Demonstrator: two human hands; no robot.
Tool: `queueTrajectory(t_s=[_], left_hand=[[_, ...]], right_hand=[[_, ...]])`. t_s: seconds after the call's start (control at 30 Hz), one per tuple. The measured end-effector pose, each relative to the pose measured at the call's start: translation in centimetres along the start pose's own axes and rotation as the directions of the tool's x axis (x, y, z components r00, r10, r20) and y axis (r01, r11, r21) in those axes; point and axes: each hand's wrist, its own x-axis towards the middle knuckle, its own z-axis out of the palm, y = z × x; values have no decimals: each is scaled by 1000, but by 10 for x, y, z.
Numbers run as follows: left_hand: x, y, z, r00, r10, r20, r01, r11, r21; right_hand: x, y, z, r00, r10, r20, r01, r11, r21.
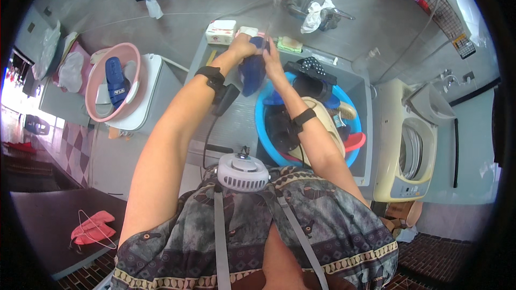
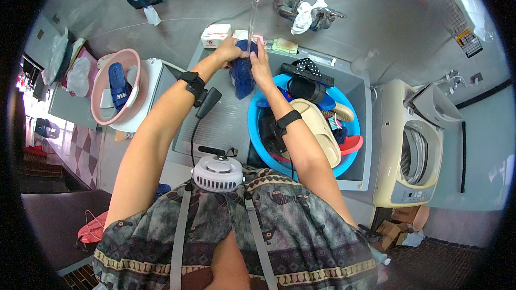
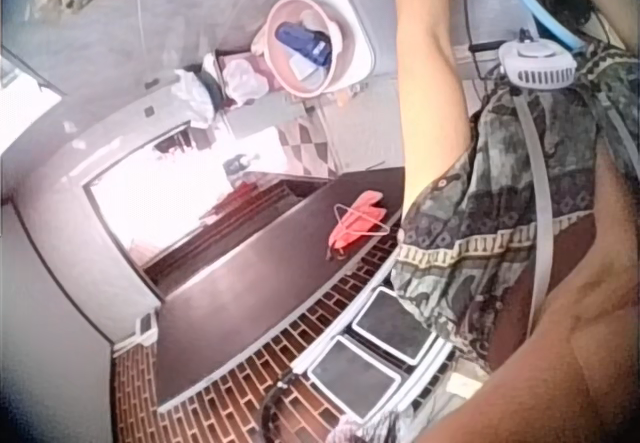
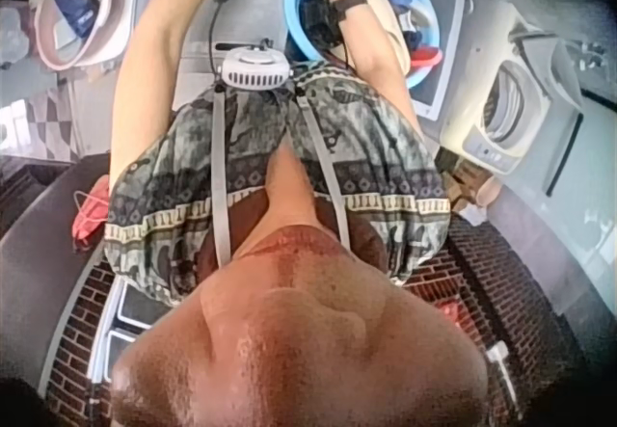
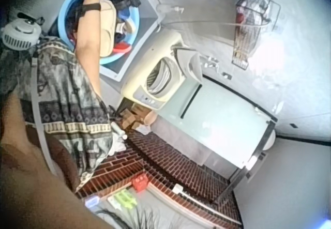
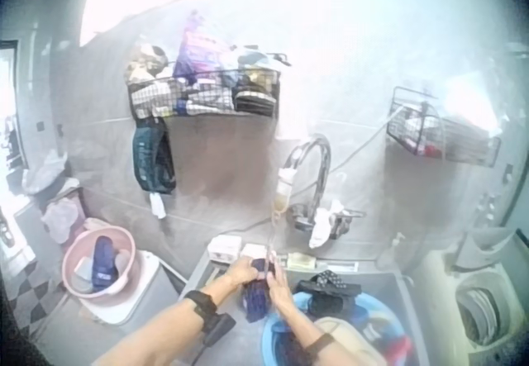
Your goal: Scrubbing sandals with a brush and soap in a basin.
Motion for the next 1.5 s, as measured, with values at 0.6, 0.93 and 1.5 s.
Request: queueTrajectory(t_s=[0.6, 0.93, 1.5], left_hand=[[-29, 33, 21, 918, -384, -97, 209, 678, -705], [-30, 3, -4, 926, -375, 31, 244, 535, -809], [-49, -25, -21, 935, -347, 71, 246, 494, -834]], right_hand=[[-51, 5, -7, 925, 300, -235, -296, 954, 51], [-57, -10, -2, 928, 310, -207, -324, 945, -38], [-26, 6, 10, 984, -109, 141, 136, 971, -196]])
